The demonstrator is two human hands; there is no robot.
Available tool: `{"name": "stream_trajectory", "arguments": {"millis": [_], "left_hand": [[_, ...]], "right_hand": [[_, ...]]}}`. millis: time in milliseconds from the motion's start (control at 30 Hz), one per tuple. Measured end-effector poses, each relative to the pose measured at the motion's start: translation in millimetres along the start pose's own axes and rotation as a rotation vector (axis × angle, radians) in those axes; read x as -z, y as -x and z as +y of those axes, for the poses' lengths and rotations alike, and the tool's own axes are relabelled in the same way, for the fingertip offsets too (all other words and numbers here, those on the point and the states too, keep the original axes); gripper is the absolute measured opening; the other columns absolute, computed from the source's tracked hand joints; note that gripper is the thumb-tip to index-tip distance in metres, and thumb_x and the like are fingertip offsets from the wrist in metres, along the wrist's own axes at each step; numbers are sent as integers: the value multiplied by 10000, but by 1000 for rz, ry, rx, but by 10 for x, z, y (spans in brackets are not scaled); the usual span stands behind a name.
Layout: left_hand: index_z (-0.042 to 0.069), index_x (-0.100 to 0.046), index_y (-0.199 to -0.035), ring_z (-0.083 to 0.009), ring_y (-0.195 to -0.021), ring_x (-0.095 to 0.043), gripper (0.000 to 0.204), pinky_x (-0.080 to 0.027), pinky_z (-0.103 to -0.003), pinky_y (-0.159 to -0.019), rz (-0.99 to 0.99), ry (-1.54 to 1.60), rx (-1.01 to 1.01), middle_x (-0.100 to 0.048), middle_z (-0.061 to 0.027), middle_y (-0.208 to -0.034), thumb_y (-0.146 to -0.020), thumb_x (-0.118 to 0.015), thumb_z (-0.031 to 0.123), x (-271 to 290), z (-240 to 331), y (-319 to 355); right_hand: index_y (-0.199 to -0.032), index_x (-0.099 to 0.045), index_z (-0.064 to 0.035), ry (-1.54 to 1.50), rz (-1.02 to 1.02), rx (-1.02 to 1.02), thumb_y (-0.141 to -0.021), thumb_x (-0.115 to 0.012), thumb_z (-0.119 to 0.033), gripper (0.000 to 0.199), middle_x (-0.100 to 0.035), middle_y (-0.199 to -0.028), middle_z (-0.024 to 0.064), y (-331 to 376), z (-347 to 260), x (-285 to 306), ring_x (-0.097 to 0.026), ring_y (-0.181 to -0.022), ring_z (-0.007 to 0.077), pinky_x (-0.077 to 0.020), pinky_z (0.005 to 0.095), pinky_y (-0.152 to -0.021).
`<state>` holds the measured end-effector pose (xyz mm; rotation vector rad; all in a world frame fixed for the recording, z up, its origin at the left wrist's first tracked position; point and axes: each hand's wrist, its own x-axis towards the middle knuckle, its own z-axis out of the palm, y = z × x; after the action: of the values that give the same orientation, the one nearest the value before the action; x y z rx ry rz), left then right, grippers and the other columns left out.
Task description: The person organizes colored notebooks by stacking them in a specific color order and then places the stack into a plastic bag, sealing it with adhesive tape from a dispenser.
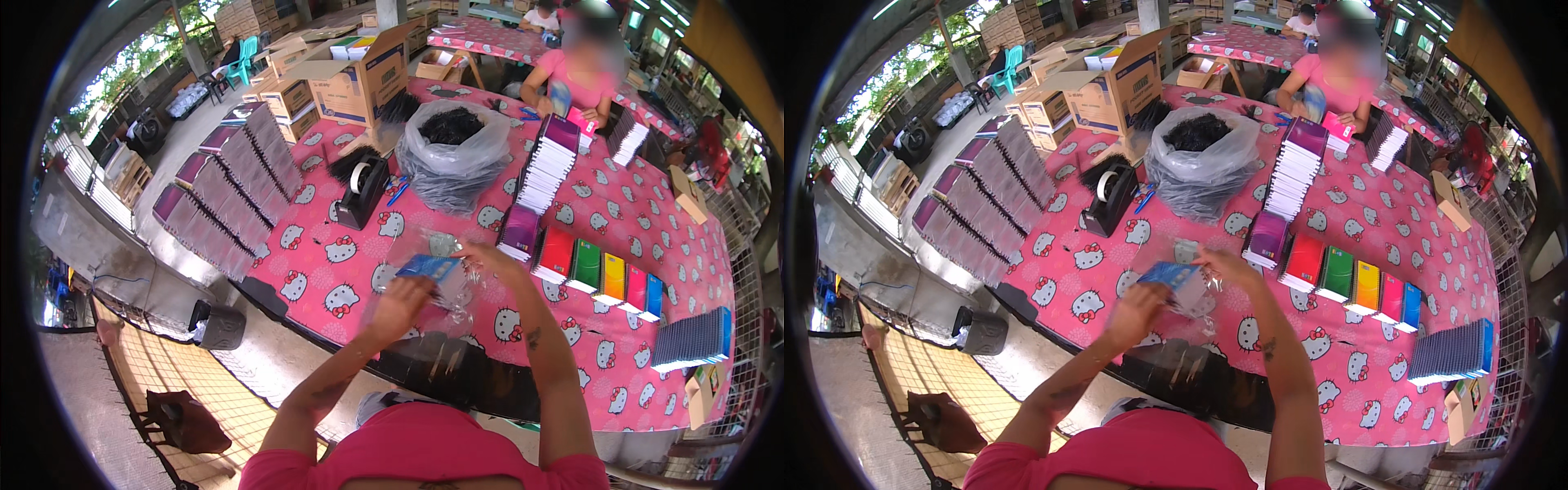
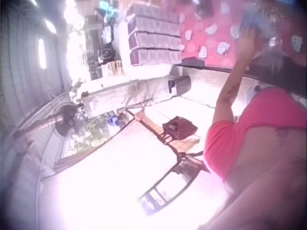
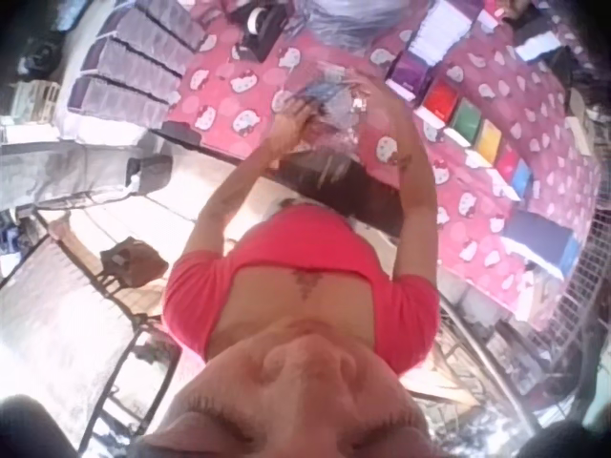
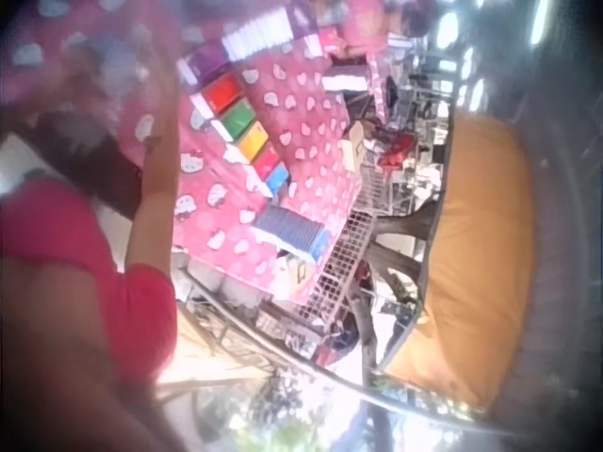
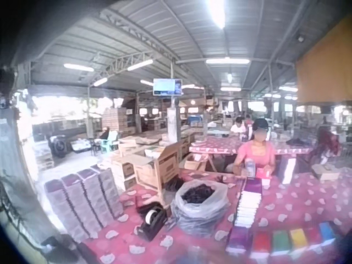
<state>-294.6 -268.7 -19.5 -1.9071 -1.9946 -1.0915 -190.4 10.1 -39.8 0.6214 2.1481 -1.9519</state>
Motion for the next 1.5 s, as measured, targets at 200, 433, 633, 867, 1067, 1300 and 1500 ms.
{"name": "stream_trajectory", "arguments": {"millis": [200,433,633,867,1067,1300,1500], "left_hand": [[29,-545,-1274,-308,-735,-635,332,-518,-367,-684,56,354,464,-640,-177,-850,-946,-514,-10,-53,-620,129],[48,-650,-1210,-225,-703,-648,341,-514,-370,-617,387,-45,667,-712,-115,-931,-879,-678,127,602,-2256,-330],[89,-723,-1007,-71,-763,-558,180,-408,-257,-619,83,728,974,-666,6,-848,-858,-697,186,906,-2858,-403],[70,-706,-972,-107,-693,-624,152,-473,-319,-586,343,799,1048,-678,-9,-779,-867,-678,176,624,-2781,103],[71,-715,-1024,-147,-724,-684,192,-546,-317,-690,33,-94,696,-717,-76,-812,-834,-721,88,1041,-2141,-376],[92,-692,-1158,-164,-903,-627,357,-514,-298,-805,-243,793,216,-644,-73,-981,-841,-676,-72,820,-929,-616],[139,-742,-1067,-248,-1142,-522,278,-438,-387,-946,-240,511,53,-579,-79,-1143,-817,-746,17,902,-959,-654]], "right_hand": [[-1370,-533,14,-134,98,-92,-976,-391,-671,803,-692,-1120,148,356,-467,-325,-661,-1071,231,-500,377,-895],[-980,-704,-128,946,432,752,-808,-759,-284,239,-504,-1414,83,759,-1167,-834,-433,-1346,323,-323,508,-1095],[-1044,-692,-145,891,511,676,-846,-716,-293,249,-541,-1355,63,729,-1303,-1225,-502,-1266,306,-309,520,-1098],[-1123,-677,-155,877,512,634,-846,-715,-291,310,-660,-1152,30,601,-1393,-1455,-602,-1083,260,-350,471,-1007],[-1136,-703,-115,955,572,566,-849,-717,-317,352,-700,-1053,72,655,-1422,-1428,-630,-1016,257,-366,448,-993],[-1108,-701,-160,947,515,641,-833,-709,-358,339,-704,-966,56,495,-1360,-1476,-658,-934,266,-371,485,-978],[-1094,-674,-121,1024,765,659,-737,-807,-425,487,-652,-988,99,753,-1385,-1261,-638,-935,281,-394,463,-967]]}}
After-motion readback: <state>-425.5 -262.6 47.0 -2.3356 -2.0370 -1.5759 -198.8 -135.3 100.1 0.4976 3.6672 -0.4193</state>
